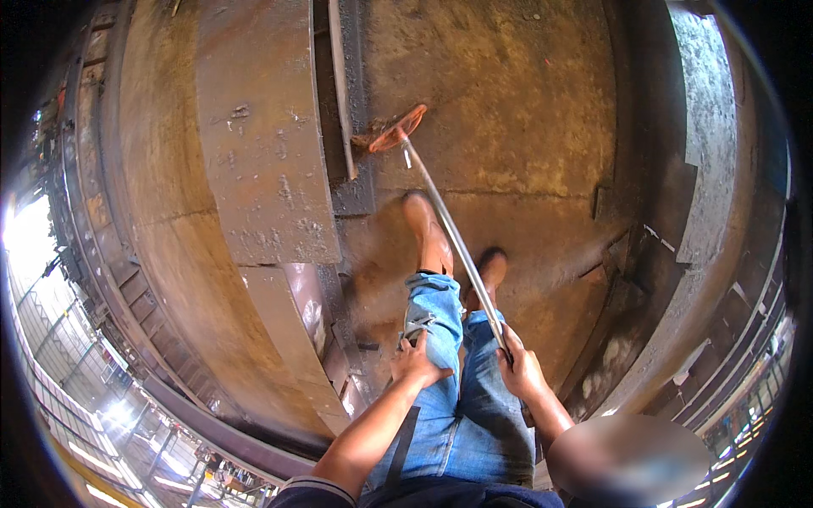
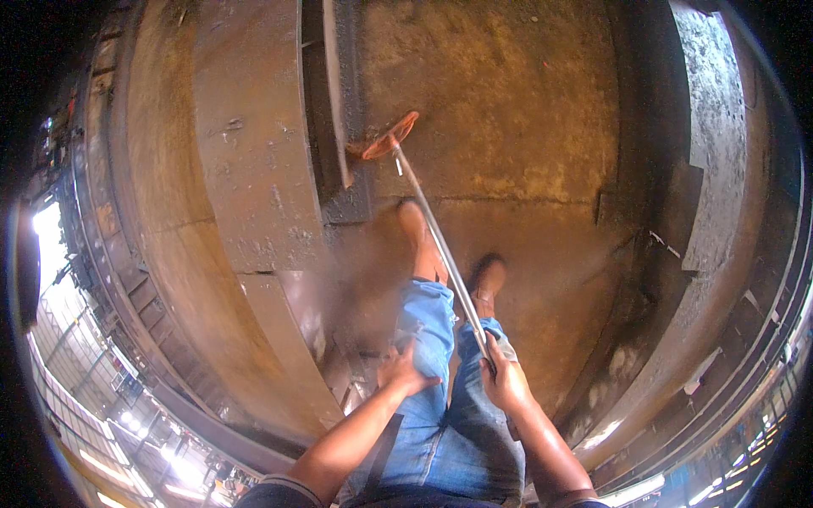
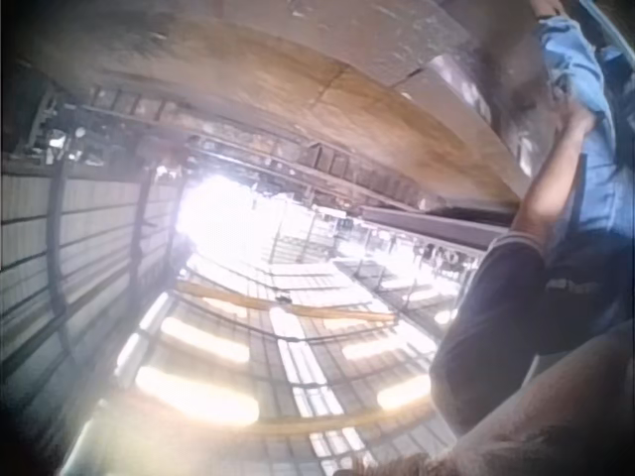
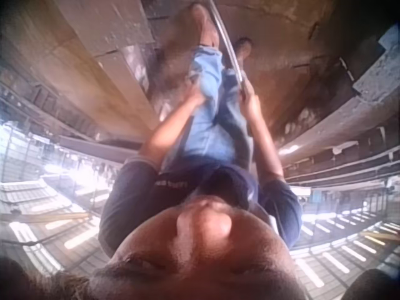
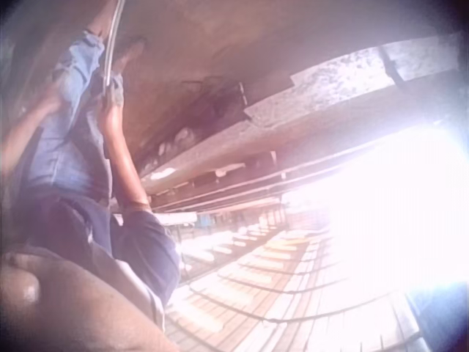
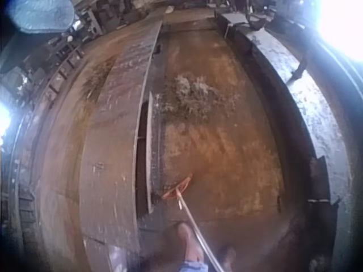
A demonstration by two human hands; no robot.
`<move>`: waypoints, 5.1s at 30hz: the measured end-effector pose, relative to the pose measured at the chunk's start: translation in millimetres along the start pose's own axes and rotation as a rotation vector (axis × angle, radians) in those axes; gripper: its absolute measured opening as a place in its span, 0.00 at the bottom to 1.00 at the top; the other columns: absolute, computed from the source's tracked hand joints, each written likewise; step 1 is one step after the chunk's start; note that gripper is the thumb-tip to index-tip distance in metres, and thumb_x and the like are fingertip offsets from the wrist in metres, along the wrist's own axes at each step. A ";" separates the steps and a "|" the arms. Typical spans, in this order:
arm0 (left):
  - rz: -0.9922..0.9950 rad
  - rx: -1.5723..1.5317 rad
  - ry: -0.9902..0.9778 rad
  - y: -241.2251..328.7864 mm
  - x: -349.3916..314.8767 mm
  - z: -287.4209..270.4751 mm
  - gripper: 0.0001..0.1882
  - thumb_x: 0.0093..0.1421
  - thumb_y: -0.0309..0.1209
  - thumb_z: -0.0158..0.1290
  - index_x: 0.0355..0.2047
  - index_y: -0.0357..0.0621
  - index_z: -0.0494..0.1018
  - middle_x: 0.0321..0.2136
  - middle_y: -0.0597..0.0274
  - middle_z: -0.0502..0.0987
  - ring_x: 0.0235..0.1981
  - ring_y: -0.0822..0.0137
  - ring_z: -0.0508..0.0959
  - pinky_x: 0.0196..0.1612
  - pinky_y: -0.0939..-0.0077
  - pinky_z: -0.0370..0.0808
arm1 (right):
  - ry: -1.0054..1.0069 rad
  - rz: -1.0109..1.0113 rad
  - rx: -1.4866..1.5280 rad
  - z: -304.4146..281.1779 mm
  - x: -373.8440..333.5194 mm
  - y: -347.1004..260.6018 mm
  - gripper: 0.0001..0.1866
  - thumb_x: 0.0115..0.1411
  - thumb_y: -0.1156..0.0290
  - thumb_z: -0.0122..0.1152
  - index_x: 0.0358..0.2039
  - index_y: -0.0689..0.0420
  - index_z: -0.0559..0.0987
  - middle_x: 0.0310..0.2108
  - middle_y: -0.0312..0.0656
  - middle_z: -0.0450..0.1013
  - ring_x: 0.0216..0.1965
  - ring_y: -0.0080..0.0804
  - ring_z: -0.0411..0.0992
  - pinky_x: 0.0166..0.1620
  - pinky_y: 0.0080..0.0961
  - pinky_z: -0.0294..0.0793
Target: The person sweeps a large, curved metal floor using a long-handled broom. They move debris toward a central area and occasionally adjust their position to reach different sections.
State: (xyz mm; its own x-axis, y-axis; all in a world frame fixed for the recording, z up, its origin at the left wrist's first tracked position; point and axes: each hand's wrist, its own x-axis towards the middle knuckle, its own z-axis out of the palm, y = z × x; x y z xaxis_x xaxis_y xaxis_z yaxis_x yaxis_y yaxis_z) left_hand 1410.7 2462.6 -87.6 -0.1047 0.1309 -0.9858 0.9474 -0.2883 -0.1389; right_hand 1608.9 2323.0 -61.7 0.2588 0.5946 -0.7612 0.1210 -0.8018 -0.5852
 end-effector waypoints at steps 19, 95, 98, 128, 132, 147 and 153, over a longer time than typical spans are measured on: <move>0.028 -0.117 -0.021 -35.6 15.6 -27.5 0.70 0.37 0.66 0.71 0.76 0.62 0.46 0.70 0.34 0.54 0.67 0.38 0.66 0.65 0.51 0.70 | 0.130 0.046 -0.058 -36.2 137.1 -155.5 0.30 0.69 0.69 0.56 0.70 0.60 0.63 0.53 0.64 0.75 0.57 0.52 0.75 0.53 0.37 0.76; -0.251 0.022 -0.048 214.8 -12.1 -68.7 0.73 0.36 0.66 0.72 0.75 0.48 0.47 0.73 0.37 0.51 0.73 0.44 0.56 0.73 0.54 0.59 | 0.347 0.550 -0.262 -359.2 113.0 151.3 0.24 0.73 0.48 0.48 0.41 0.60 0.75 0.27 0.62 0.78 0.34 0.64 0.78 0.40 0.56 0.76; -0.231 0.034 -0.024 223.7 -10.8 -70.4 0.73 0.36 0.67 0.71 0.75 0.46 0.48 0.73 0.38 0.51 0.73 0.44 0.56 0.73 0.55 0.58 | 0.307 0.572 -0.296 -361.4 116.8 160.9 0.24 0.73 0.48 0.46 0.43 0.60 0.74 0.27 0.61 0.78 0.35 0.64 0.78 0.41 0.56 0.76; 0.083 -0.350 0.019 196.1 10.7 -3.0 0.72 0.36 0.70 0.69 0.74 0.46 0.52 0.72 0.36 0.55 0.73 0.42 0.56 0.73 0.55 0.59 | -0.238 0.603 -0.418 -382.4 49.0 135.6 0.33 0.70 0.41 0.48 0.44 0.63 0.79 0.39 0.64 0.79 0.46 0.64 0.78 0.47 0.50 0.77; 0.136 -0.282 0.067 182.9 35.0 19.6 0.68 0.39 0.69 0.68 0.73 0.49 0.53 0.71 0.39 0.58 0.72 0.44 0.58 0.72 0.55 0.60 | -0.122 0.361 -0.413 -353.7 72.4 126.1 0.30 0.70 0.48 0.52 0.57 0.63 0.70 0.39 0.66 0.78 0.46 0.66 0.77 0.47 0.54 0.76; 0.093 -0.913 0.286 59.2 78.2 102.2 0.25 0.60 0.51 0.61 0.49 0.48 0.76 0.39 0.57 0.84 0.44 0.55 0.83 0.48 0.60 0.78 | -0.888 0.141 -0.474 -159.4 88.9 -90.4 0.29 0.71 0.55 0.51 0.69 0.52 0.64 0.52 0.62 0.75 0.40 0.58 0.80 0.46 0.46 0.80; 0.068 -1.071 0.365 22.0 48.8 56.9 0.24 0.62 0.51 0.60 0.49 0.46 0.77 0.37 0.55 0.85 0.41 0.55 0.84 0.46 0.61 0.80 | -0.669 -0.067 -0.633 -138.4 216.9 -146.8 0.18 0.70 0.58 0.55 0.56 0.52 0.75 0.28 0.49 0.80 0.18 0.40 0.78 0.21 0.35 0.79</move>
State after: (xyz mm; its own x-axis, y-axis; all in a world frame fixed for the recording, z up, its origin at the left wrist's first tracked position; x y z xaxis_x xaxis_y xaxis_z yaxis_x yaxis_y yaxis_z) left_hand 1409.2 2408.6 -144.1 -0.1149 0.4655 -0.8776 0.7371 0.6322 0.2389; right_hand 1779.9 2561.5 -102.1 -0.3511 0.3934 -0.8497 0.6684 -0.5303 -0.5217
